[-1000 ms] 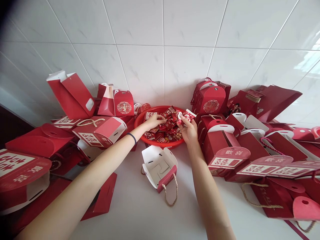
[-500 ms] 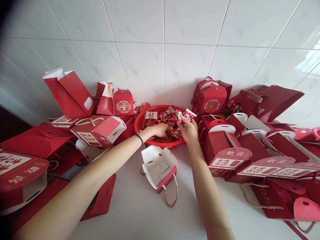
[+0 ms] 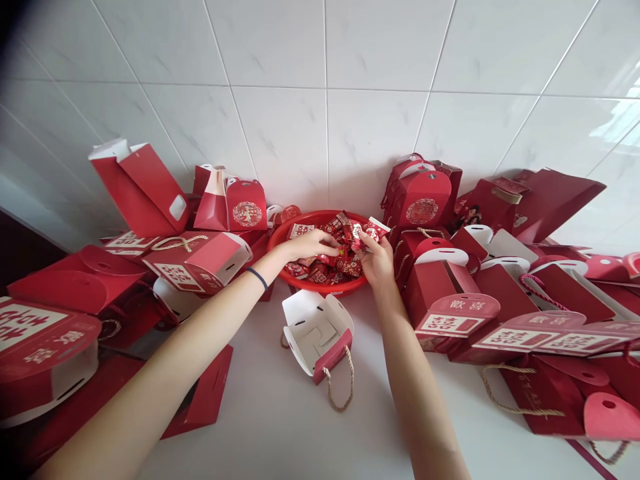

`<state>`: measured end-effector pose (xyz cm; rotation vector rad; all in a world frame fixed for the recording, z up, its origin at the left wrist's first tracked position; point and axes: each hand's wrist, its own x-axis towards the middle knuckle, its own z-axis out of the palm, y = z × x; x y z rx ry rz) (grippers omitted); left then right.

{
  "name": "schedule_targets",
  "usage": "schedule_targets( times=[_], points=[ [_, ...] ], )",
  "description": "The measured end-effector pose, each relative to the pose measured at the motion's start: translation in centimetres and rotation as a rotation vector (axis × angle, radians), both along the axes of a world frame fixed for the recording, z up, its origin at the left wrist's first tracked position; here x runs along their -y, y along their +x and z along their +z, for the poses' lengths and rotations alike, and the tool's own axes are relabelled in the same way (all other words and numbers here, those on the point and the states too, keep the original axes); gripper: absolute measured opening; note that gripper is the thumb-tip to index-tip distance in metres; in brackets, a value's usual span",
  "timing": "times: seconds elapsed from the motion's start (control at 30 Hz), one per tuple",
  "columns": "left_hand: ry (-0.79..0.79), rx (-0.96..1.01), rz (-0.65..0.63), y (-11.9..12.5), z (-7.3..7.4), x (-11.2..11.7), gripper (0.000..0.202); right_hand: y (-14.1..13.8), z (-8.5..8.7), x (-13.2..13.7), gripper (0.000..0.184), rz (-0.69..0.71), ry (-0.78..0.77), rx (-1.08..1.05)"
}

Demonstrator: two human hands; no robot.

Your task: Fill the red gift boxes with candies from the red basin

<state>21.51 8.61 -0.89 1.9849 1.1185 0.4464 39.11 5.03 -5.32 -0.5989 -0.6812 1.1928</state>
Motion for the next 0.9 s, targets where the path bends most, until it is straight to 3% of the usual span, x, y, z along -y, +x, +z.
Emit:
schedule_targets(
  times=[0.1,0.27,0.5,0.63,0.77,0.9],
  points=[
    [-0.051,0.08,-0.028,-1.3,2.2,1.5,0.032,-0.1,0.5,0.3,0.031,0.005,-0.003,0.012],
    [-0.05,0.03,-0.294,-2.6,4.6,5.2,0.027,-0.3,2.5,1.8,0.025,0.033,0.032,0.06],
    [-0.06,-0.065,-0.378,-3.3,3.8,9.5,0.032,-0.4,5.9,6.0,0.028,0.184,0.142,0.317],
    [0.049,-0.103,-0.328,-3.9,3.2,10.7,0.035,-0.3,6.8,8.0,0.031,0.285,0.194,0.533],
    [0.159,-0.197,-0.191,-5.0,3.1,11.9,0.017,-0.6,7.6,9.4,0.024,0.361,0.297,0.87],
    [0.182,-0.245,-0.081,-6.2,3.1,13.4,0.012,-1.2,7.9,10.0,0.018,0.47,0.348,1.127]
  ],
)
